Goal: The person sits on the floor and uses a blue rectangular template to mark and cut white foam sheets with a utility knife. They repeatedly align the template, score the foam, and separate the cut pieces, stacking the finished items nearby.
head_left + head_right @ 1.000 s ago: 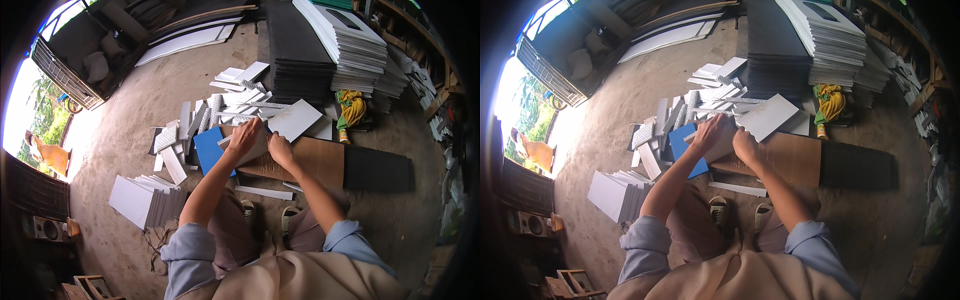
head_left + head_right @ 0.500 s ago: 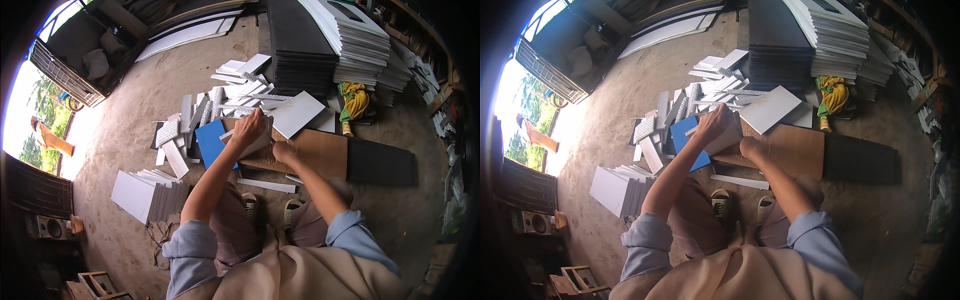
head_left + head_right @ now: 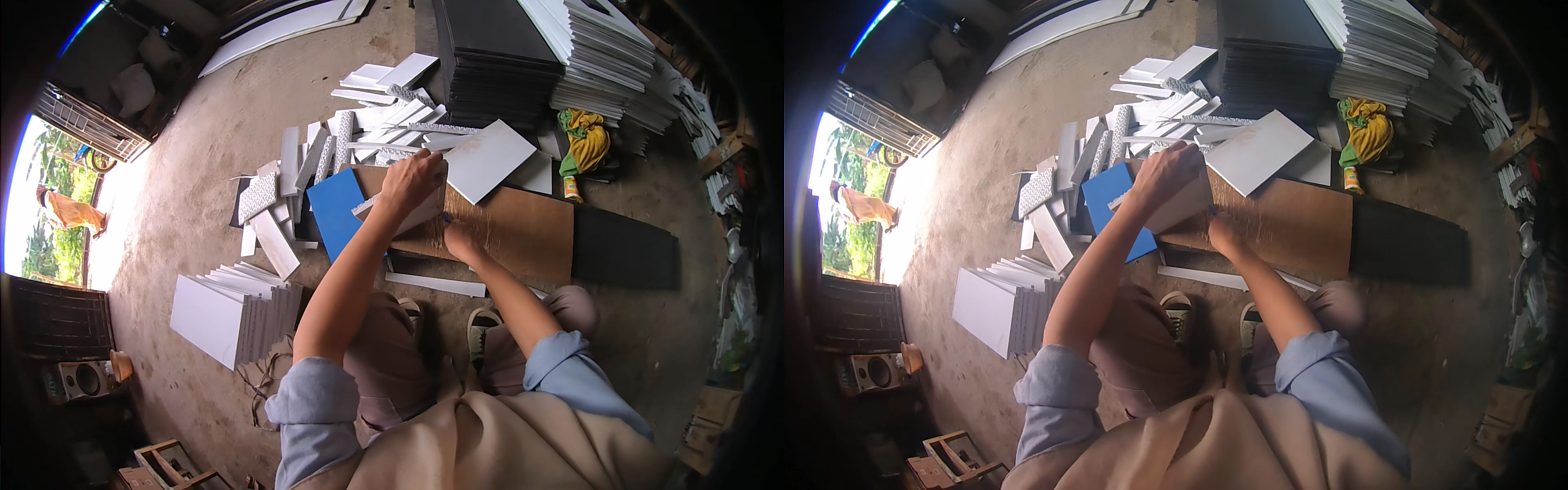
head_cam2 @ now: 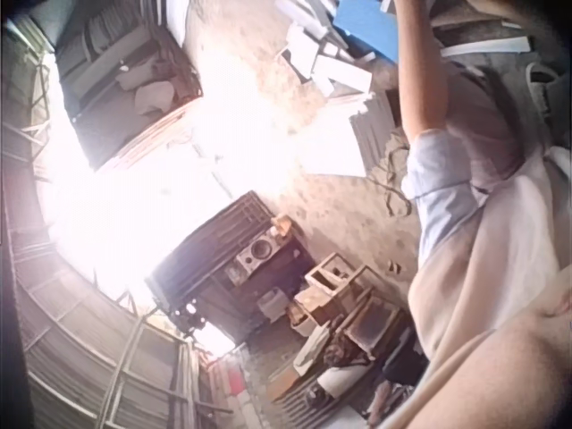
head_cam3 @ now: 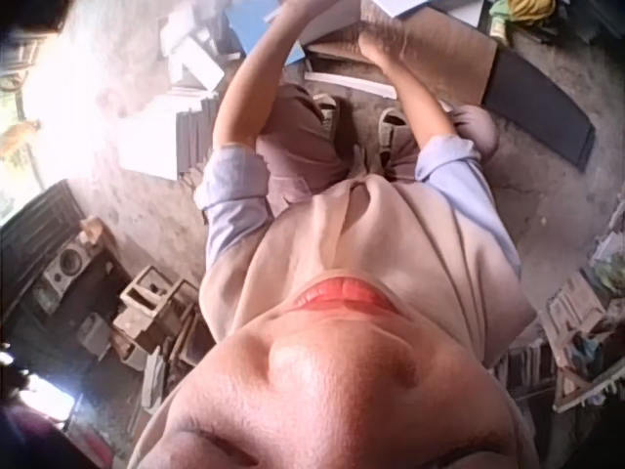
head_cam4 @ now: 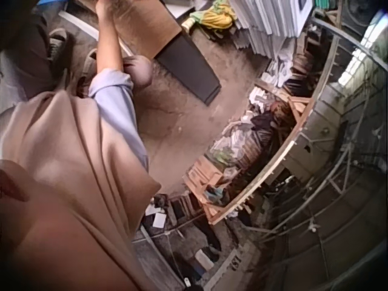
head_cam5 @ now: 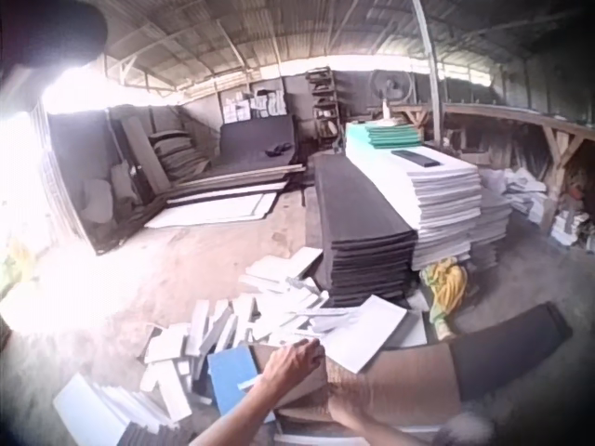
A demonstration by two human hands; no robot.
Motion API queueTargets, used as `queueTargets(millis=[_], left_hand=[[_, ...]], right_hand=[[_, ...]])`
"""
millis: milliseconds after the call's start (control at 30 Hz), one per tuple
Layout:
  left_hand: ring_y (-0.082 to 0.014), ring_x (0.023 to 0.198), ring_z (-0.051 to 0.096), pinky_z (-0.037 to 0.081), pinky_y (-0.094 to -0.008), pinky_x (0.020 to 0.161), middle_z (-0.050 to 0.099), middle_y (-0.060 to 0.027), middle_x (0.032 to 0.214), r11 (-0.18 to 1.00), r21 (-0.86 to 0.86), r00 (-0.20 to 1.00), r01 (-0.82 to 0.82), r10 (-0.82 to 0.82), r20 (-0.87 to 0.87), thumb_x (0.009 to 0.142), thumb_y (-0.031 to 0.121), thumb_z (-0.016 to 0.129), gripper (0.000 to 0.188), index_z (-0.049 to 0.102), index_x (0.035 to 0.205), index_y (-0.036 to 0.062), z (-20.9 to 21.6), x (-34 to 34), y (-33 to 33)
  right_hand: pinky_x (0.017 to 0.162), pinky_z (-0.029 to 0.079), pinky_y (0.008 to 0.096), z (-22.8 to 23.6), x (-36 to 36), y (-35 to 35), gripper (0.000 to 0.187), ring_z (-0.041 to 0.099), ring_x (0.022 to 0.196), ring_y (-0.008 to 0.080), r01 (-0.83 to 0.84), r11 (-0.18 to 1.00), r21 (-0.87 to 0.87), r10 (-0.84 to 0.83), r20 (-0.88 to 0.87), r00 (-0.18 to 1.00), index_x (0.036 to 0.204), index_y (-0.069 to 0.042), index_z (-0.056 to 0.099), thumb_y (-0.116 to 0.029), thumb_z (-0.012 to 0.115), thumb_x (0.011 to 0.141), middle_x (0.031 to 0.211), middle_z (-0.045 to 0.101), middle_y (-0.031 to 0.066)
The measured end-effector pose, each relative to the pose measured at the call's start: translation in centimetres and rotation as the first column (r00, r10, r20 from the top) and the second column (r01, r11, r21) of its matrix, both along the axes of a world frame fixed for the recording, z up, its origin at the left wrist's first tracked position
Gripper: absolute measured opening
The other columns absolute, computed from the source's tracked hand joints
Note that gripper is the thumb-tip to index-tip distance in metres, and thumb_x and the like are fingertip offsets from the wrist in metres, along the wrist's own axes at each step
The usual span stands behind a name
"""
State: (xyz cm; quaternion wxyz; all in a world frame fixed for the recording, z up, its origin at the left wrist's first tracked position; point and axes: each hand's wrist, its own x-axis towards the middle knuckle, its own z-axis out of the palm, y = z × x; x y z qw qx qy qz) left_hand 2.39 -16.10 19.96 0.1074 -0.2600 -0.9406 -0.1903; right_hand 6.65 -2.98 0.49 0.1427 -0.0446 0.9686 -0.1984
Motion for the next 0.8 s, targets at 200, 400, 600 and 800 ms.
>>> queueTargets(millis=[200, 400, 600, 800], left_hand=[[-0.0300, 0.053, 0.057, 0.046, -0.0392, 0.046, 0.055, -0.0111, 0.055, 1.000, -0.008, 1.000, -0.010, 0.010, 0.014, 0.077, 0.024, 0.054, 0.018, 0.049, 0.084, 0.0086, -0.8, -0.6, -0.9], [-0.0286, 0.053, 0.058, 0.046, -0.0380, 0.046, 0.055, -0.0108, 0.056, 0.996, -0.072, 0.999, -0.045, 0.045, -0.009, 0.077, 0.023, 0.054, 0.020, 0.047, 0.090, 0.0085, -1.2, -0.7, -0.7], [-0.0360, 0.065, 0.058, 0.045, -0.0441, 0.056, 0.057, -0.0175, 0.065, 0.993, -0.059, 0.988, -0.105, 0.111, 0.111, 0.079, 0.024, 0.050, 0.021, 0.046, 0.093, 0.0079, -0.8, -1.1, -0.6], [-0.0372, 0.068, 0.057, 0.045, -0.0457, 0.059, 0.058, -0.0199, 0.069, 0.979, 0.011, 0.971, -0.205, 0.202, 0.130, 0.080, 0.025, 0.049, 0.020, 0.047, 0.091, 0.0075, -0.1, -0.7, -2.6]], right_hand=[[0.059, 0.047, 0.0441, -2.1, 1.1, -0.3, 0.028, 0.059, 0.071, 0.0376, 0.042, 0.991, -0.125, -0.056, -0.114, 0.992, 0.092, 0.003, 0.052, -0.020, 0.036, 0.087, 0.078, 0.058, 0.0250], [0.059, 0.046, 0.0465, -4.4, 2.6, -1.2, 0.031, 0.057, 0.067, 0.0402, 0.247, 0.967, -0.056, -0.250, -0.052, 0.967, 0.090, -0.001, 0.047, -0.029, 0.034, 0.089, 0.066, 0.057, 0.0236], [0.053, 0.047, 0.0462, -4.9, 4.7, 0.3, 0.033, 0.058, 0.062, 0.0385, 0.194, 0.980, -0.048, -0.196, -0.055, 0.979, 0.089, -0.002, 0.047, -0.033, 0.035, 0.088, 0.064, 0.057, 0.0223], [0.055, 0.047, 0.0438, -4.8, 5.9, 1.8, 0.034, 0.059, 0.063, 0.0365, 0.185, 0.983, 0.011, -0.184, -0.095, 0.978, 0.092, -0.001, 0.048, -0.032, 0.038, 0.088, 0.064, 0.058, 0.0200]])
